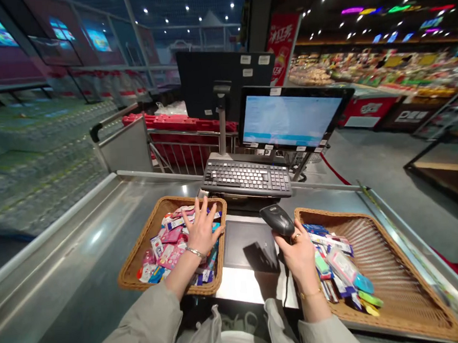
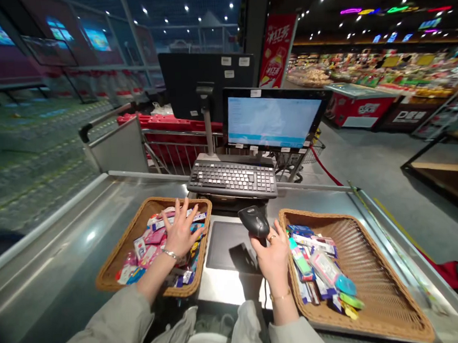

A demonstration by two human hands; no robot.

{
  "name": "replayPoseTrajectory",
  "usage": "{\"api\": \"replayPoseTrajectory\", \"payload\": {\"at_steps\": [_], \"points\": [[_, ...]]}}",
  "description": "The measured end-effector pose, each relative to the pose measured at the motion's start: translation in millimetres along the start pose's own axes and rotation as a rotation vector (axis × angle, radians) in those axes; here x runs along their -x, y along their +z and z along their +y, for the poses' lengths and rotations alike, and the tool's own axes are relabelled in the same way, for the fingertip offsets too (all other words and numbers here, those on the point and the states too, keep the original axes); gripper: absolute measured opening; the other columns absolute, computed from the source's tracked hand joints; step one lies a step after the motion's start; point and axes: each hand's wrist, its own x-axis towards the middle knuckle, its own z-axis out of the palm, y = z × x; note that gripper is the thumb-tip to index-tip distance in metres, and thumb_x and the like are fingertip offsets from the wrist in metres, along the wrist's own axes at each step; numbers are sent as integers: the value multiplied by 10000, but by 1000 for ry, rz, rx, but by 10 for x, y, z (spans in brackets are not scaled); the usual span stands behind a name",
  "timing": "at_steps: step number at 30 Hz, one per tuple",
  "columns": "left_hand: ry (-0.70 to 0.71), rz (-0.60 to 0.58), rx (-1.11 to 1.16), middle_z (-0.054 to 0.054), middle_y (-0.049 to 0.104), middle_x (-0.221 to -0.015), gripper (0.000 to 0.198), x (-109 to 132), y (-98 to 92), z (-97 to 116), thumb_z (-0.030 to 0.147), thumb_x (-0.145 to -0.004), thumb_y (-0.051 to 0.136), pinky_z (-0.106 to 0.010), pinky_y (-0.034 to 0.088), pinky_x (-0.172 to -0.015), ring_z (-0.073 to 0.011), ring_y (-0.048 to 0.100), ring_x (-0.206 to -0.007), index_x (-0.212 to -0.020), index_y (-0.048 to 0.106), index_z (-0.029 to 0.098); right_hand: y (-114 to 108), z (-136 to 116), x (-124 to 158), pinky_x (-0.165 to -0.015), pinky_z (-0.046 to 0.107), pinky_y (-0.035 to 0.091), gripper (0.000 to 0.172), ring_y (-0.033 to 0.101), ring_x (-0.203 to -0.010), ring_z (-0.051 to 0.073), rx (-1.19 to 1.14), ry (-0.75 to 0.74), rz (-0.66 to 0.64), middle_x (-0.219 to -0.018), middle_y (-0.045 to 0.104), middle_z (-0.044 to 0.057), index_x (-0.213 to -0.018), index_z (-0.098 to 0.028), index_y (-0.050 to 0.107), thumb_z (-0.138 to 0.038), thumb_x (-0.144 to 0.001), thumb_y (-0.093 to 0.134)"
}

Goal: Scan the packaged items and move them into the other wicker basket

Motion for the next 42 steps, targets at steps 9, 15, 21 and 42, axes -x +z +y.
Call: {"api": "replayPoseTrajectory", "payload": {"at_steps": [9, 15, 21, 42], "points": [[-179, -113, -81, -104, 193, -1612, 660, 319, -4, -603, 506, -841, 595, -764, 3, -1085, -396, 41, -1487, -1444, 425, 299, 323, -153, 61, -1109, 422, 349, 333, 418, -1360, 286, -14, -16, -117, -1114, 710, 101, -878, -204, 766, -467, -696, 674], [-165, -212, -98, -115, 151, -1618, 667, 552, 22, -779, 507, -800, 645, -791, -6, -1056, -419, 33, -1482, -1407, 478, 287, 457, -192, 108, -1106, 444, 349, 316, 420, -1357, 299, -44, -7, -162, -1070, 725, 86, -826, -218, 768, -473, -655, 692], [-165, -322, -92, -102, 167, -1618, 686, 671, 1, -1005, 524, -727, 721, -803, -29, -1032, -439, 26, -1476, -1360, 531, 339, 503, -236, 149, -1103, 439, 348, 301, 429, -1352, 301, -57, -1, -188, -1062, 726, 87, -812, -219, 769, -453, -634, 706], [31, -627, -107, -86, 211, -1610, 797, 698, -139, -1485, 420, -521, 873, -757, -125, -1028, -425, -10, -1478, -1267, 596, 416, 569, -245, 180, -1117, 430, 316, 286, 413, -1358, 298, -93, 8, -229, -1058, 721, 84, -804, -217, 755, -446, -640, 707]]}}
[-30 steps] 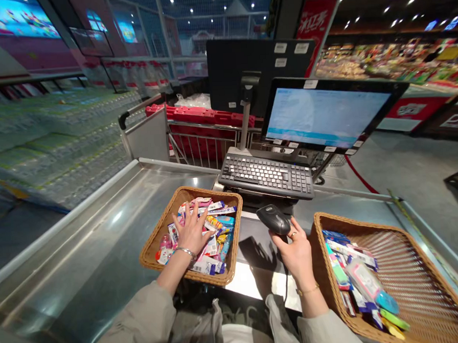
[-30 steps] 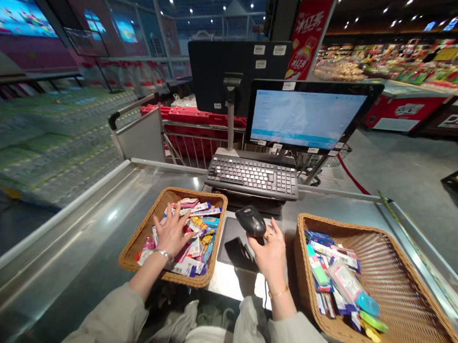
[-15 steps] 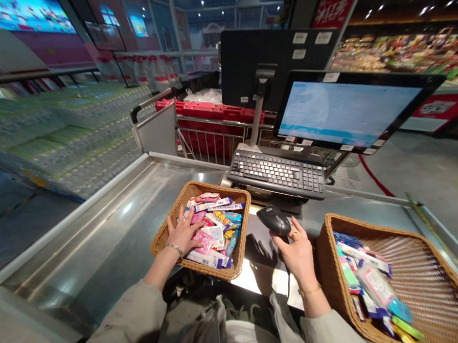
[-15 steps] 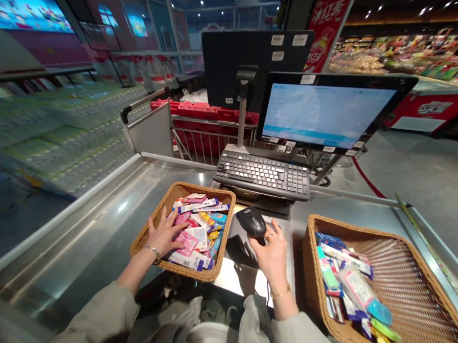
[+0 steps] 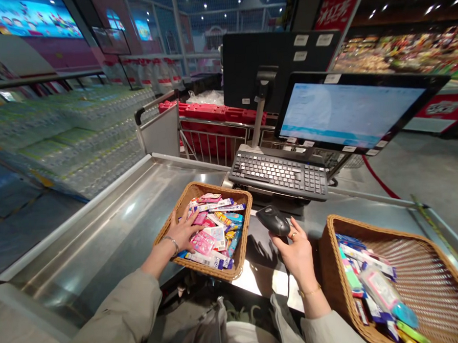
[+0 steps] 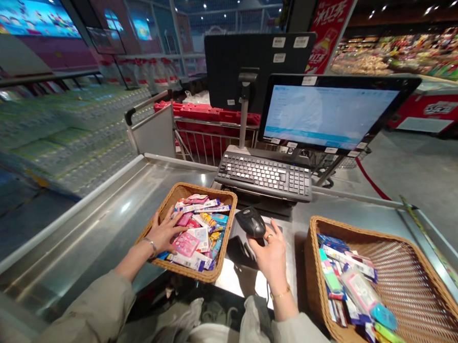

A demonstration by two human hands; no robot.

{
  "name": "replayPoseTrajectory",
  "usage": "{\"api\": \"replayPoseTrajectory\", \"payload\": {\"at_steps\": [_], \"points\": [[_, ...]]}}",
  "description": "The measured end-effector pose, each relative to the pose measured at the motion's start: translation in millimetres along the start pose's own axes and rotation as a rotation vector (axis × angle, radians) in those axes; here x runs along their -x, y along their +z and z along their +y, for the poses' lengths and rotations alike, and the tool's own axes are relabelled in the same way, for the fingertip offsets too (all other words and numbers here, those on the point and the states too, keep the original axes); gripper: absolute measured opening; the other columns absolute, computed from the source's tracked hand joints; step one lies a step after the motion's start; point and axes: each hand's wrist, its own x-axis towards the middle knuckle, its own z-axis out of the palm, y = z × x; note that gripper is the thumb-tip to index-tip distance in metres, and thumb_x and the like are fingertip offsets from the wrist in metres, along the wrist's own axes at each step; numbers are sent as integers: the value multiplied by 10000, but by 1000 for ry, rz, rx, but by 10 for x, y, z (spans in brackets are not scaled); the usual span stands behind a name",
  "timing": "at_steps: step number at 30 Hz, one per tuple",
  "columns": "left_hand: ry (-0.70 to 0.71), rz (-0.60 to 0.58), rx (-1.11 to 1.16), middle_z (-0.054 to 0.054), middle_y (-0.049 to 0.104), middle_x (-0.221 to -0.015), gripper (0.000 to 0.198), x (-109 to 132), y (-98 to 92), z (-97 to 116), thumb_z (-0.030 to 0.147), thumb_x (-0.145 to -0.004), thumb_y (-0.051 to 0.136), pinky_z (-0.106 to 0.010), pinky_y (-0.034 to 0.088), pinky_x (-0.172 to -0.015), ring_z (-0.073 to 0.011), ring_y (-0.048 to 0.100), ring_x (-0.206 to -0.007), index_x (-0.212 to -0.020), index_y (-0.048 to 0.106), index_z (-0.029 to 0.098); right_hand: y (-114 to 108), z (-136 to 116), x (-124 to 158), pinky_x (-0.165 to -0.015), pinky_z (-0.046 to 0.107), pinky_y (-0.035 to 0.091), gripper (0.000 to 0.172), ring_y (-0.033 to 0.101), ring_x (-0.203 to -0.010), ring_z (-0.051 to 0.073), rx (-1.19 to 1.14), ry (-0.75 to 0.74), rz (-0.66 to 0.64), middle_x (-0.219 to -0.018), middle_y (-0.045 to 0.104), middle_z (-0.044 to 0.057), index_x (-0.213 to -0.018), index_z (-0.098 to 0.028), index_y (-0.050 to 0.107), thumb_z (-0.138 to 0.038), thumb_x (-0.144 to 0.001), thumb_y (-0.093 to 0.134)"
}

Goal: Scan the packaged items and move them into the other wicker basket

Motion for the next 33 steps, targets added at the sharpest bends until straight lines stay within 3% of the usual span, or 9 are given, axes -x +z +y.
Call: {"api": "replayPoseTrajectory", "payload": {"at_steps": [8, 14, 24, 33], "points": [[65, 29, 19, -83, 288, -1586, 675, -65, 43, -62, 461, -611, 819, -724, -154, -1044, -391, 55, -1486, -1250, 616, 383, -34, -15, 21, -1113, 427, 326, 297, 411, -1363, 296, 5, 3, 3, -1057, 722, 84, -824, -214, 760, -447, -649, 700], [151, 90, 70, -88, 343, -1564, 666, -17, -21, 17, 533, -670, 757, -684, -131, -1094, -364, 106, -1487, -1287, 591, 345, -39, -4, 20, -1115, 439, 328, 277, 410, -1365, 300, 9, 7, 4, -1067, 722, 85, -818, -221, 764, -435, -653, 701], [102, 380, 5, -71, 361, -1552, 572, -94, -313, 390, 544, -716, 718, -709, -104, -1116, -394, 128, -1478, -1221, 636, 287, -68, 3, 19, -1103, 458, 356, 254, 432, -1354, 311, -7, -22, 38, -1072, 724, 82, -801, -229, 765, -406, -632, 695], [71, 505, -41, -71, 353, -1554, 602, -305, -551, 783, 552, -720, 718, -747, -125, -1094, -422, 108, -1474, -1245, 620, 275, -151, 5, 40, -1117, 454, 351, 284, 435, -1349, 313, -8, -32, 89, -1085, 719, 95, -849, -210, 769, -380, -643, 673]]}}
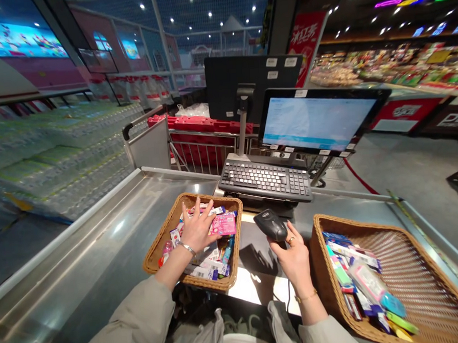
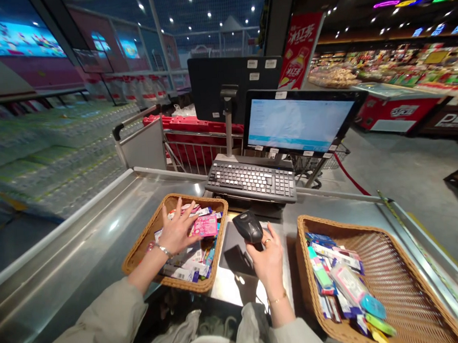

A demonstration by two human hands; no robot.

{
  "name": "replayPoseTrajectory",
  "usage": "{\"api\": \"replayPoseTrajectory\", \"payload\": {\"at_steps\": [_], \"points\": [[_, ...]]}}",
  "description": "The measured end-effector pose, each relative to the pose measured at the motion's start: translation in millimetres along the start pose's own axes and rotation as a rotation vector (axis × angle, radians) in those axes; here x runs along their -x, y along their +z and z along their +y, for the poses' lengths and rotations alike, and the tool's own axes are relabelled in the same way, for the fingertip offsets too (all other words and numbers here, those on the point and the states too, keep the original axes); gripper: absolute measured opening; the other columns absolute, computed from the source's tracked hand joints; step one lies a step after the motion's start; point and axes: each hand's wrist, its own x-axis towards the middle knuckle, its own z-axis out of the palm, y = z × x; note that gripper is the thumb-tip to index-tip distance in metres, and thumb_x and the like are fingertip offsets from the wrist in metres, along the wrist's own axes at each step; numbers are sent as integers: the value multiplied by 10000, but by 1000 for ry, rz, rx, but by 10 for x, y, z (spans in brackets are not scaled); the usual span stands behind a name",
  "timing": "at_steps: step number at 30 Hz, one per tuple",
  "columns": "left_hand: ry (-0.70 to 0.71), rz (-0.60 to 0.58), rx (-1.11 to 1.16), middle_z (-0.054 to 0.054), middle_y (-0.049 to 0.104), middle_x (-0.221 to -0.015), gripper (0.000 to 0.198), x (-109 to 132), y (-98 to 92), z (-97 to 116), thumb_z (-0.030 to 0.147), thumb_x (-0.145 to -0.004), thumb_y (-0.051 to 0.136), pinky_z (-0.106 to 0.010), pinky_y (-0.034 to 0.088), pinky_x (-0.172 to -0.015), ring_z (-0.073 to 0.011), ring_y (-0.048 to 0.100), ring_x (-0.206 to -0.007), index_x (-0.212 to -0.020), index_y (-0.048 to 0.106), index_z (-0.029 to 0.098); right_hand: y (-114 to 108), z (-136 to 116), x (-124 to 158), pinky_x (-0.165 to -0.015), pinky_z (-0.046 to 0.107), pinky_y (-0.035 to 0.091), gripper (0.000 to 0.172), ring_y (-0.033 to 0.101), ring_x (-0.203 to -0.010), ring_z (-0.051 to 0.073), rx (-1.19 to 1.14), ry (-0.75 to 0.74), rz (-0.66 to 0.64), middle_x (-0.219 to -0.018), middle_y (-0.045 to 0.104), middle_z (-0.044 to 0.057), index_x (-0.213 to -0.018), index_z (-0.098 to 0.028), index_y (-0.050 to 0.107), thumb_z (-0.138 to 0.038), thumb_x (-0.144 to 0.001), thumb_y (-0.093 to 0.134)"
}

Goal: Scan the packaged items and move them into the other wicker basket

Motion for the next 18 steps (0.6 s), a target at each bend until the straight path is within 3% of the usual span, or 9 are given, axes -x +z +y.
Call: {"api": "replayPoseTrajectory", "payload": {"at_steps": [12, 18], "points": [[-1, 158, 34, -69, 382, -1537, 547, -376, -171, 398, 527, -732, 717, -789, -99, -1070, -449, 157, -1457, -1201, 651, 255, -43, -59, 9, -1100, 528, 341, 253, 455, -1323, 311, 80, -159, 59, -1108, 716, 89, -902, -214, 740, -312, -687, 649], [6, 176, 58, -60, 370, -1542, 552, -525, -246, 583, 509, -726, 727, -802, -97, -1058, -452, 162, -1455, -1212, 643, 263, -61, -150, 9, -1082, 553, 332, 201, 479, -1288, 328, 167, -254, 108, -1087, 722, 82, -863, -215, 727, -309, -703, 649]]}}
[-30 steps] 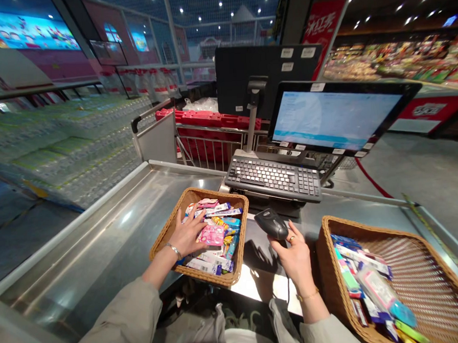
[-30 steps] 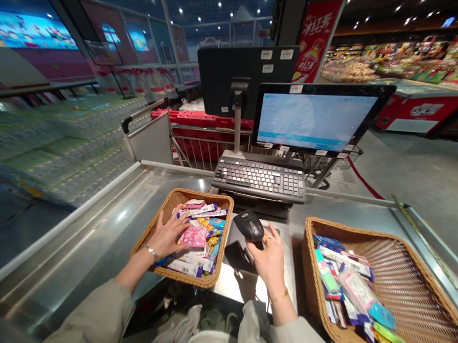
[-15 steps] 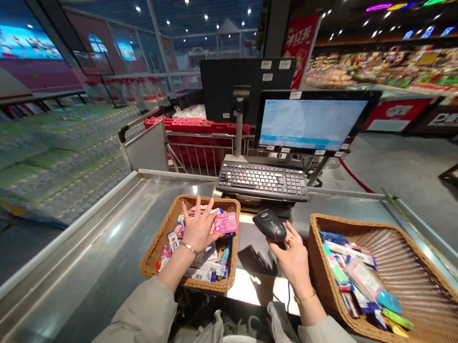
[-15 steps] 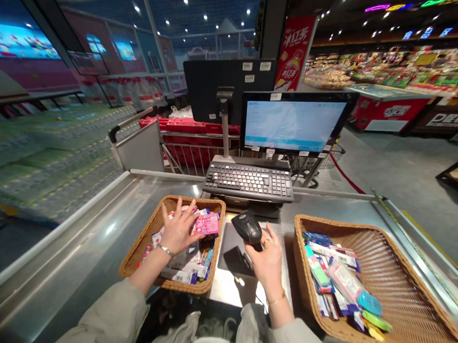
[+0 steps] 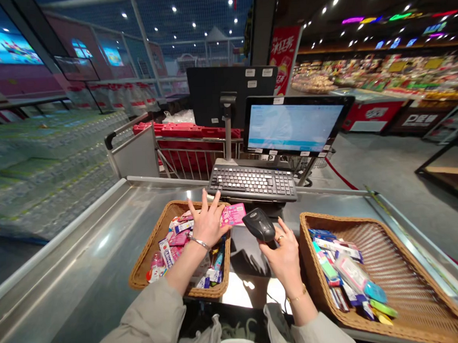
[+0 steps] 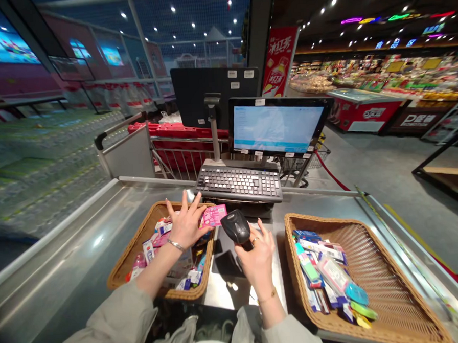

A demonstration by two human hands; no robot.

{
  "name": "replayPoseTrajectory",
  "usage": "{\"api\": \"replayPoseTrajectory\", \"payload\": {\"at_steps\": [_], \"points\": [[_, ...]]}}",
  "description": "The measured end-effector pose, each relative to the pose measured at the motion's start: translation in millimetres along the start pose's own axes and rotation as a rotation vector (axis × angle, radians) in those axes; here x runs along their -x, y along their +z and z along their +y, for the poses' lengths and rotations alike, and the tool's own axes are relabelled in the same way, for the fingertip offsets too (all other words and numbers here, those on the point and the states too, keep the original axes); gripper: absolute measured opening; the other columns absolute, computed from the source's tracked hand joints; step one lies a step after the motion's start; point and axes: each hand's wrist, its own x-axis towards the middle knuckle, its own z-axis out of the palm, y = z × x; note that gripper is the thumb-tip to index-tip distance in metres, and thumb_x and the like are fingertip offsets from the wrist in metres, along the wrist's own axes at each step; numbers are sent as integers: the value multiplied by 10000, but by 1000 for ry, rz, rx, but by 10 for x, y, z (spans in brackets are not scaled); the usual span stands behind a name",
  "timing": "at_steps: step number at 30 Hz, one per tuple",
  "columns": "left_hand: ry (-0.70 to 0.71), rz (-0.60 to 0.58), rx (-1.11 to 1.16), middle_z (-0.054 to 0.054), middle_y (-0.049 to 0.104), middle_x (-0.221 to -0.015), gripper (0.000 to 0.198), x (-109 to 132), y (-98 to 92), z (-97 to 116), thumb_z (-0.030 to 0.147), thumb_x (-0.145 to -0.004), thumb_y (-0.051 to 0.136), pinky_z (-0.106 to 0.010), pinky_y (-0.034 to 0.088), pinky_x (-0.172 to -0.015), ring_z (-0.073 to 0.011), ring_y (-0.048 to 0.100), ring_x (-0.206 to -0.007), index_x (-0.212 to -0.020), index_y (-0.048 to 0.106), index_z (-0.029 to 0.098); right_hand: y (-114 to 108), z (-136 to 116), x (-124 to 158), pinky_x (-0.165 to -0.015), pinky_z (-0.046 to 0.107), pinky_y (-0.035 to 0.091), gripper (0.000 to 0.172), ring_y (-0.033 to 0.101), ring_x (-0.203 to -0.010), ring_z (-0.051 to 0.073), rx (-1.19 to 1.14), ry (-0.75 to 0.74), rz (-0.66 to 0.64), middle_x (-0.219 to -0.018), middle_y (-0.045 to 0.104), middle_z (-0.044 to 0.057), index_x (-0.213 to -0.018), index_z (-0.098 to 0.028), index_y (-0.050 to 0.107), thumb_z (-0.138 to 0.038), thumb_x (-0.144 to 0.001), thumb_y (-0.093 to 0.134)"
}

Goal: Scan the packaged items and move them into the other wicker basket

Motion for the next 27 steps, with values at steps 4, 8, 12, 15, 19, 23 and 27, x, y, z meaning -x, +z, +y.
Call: {"api": "replayPoseTrajectory", "payload": {"at_steps": [4, 8, 12, 15, 19, 23, 27], "points": [[-4, 10, 7, -57, 353, -1552, 539, -66, -7, 79, 498, -739, 716, -800, -97, -1057, -446, 136, -1462, -1222, 639, 270, -24, -16, -10, -1080, 560, 317, 202, 482, -1280, 336, 48, -7, 35, -1074, 725, 84, -861, -211, 723, -296, -694, 647], [-7, 25, 6, -64, 339, -1557, 527, -112, 5, 123, 483, -757, 702, -795, -120, -1051, -440, 119, -1467, -1232, 634, 267, -44, -8, -19, -1079, 556, 314, 207, 474, -1291, 330, 55, -19, 34, -1074, 726, 84, -884, -211, 719, -307, -717, 642], [-5, 29, -1, -66, 323, -1562, 545, -148, 12, 159, 480, -761, 701, -780, -154, -1048, -429, 117, -1471, -1249, 621, 252, -58, 1, -25, -1078, 557, 312, 221, 474, -1293, 331, 61, -18, 39, -1088, 723, 83, -914, -213, 716, -307, -725, 651], [-6, 21, -1, -64, 318, -1565, 547, -173, 10, 188, 478, -761, 701, -778, -152, -1051, -424, 120, -1472, -1252, 618, 250, -63, 5, -29, -1079, 559, 309, 217, 476, -1291, 334, 64, -25, 40, -1087, 725, 79, -914, -212, 714, -307, -728, 652], [-3, 16, 2, -62, 306, -1568, 550, -199, 6, 221, 479, -764, 697, -778, -150, -1050, -421, 108, -1474, -1255, 617, 245, -67, 11, -37, -1078, 561, 307, 209, 470, -1297, 338, 77, -27, 36, -1085, 727, 77, -900, -209, 715, -312, -729, 655], [-3, 17, 9, -61, 305, -1567, 556, -220, -1, 240, 480, -766, 697, -772, -161, -1050, -417, 113, -1475, -1260, 613, 239, -77, 17, -48, -1091, 573, 277, 195, 476, -1289, 336, 95, -31, 43, -1079, 727, 74, -885, -216, 715, -313, -728, 654], [-2, 17, 17, -60, 313, -1564, 539, -239, -2, 252, 469, -766, 699, -771, -169, -1048, -418, 117, -1473, -1250, 620, 244, -94, 14, -63, -1087, 570, 283, 184, 479, -1284, 336, 92, -39, 47, -1063, 731, 78, -873, -212, 713, -316, -734, 653]]}}
